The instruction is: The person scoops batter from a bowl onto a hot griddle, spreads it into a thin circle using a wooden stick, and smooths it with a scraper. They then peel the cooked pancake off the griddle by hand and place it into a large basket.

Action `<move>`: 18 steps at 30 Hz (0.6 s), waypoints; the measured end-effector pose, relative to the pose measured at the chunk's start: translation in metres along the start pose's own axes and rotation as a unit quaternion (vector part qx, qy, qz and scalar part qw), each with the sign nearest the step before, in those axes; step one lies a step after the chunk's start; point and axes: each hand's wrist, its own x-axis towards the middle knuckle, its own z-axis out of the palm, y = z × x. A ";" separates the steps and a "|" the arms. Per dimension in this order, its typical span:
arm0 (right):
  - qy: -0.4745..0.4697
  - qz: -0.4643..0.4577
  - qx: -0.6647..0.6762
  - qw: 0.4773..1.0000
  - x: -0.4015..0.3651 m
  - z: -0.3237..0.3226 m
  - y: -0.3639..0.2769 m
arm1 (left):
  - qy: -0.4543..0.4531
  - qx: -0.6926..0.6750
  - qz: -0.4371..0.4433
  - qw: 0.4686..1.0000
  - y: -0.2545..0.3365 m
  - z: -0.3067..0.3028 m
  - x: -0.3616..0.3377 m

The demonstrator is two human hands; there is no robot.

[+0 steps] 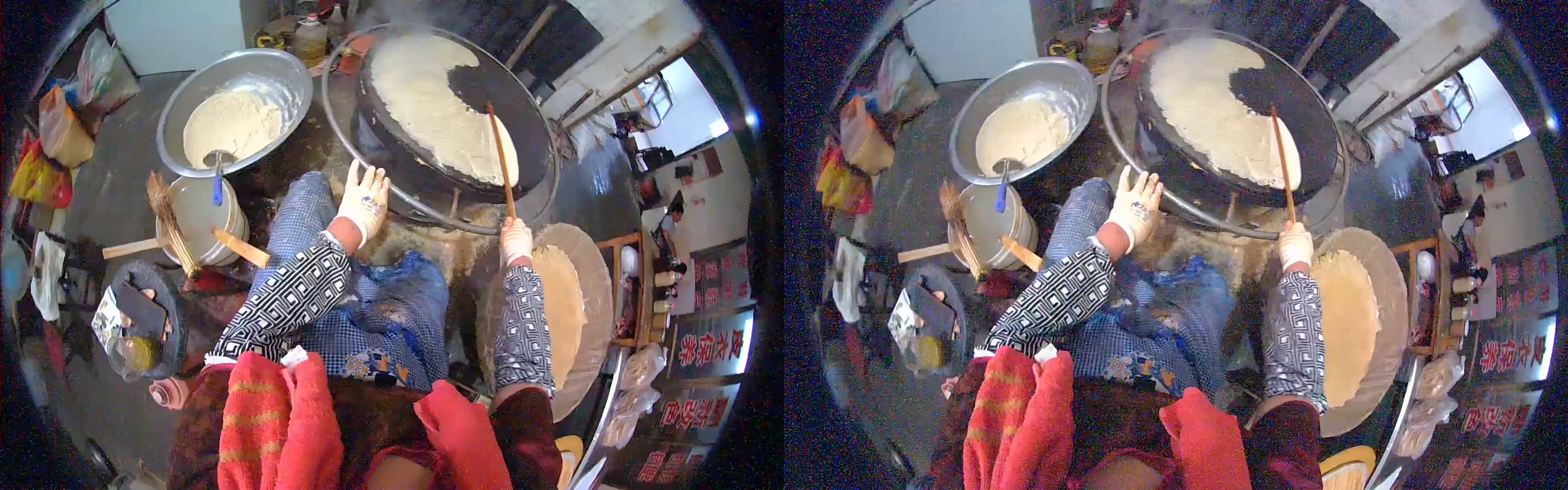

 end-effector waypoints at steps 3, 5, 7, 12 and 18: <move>-0.020 -0.058 -0.009 0.998 -0.014 -0.018 -0.018 | -0.035 -0.028 -0.006 0.999 -0.010 -0.008 0.004; -0.078 -0.070 -0.021 0.994 -0.030 -0.012 -0.019 | -0.022 -0.036 -0.024 0.999 -0.019 -0.009 0.009; -0.064 -0.052 -0.015 0.997 -0.019 0.009 0.024 | -0.004 -0.025 -0.028 0.999 -0.022 -0.007 0.006; 0.041 -0.079 0.023 0.996 -0.006 -0.006 0.011 | -0.039 -0.030 -0.048 0.998 -0.040 -0.005 0.015; 0.004 -0.065 0.042 0.997 -0.007 0.016 0.030 | -0.034 -0.032 -0.094 0.994 -0.065 0.004 0.031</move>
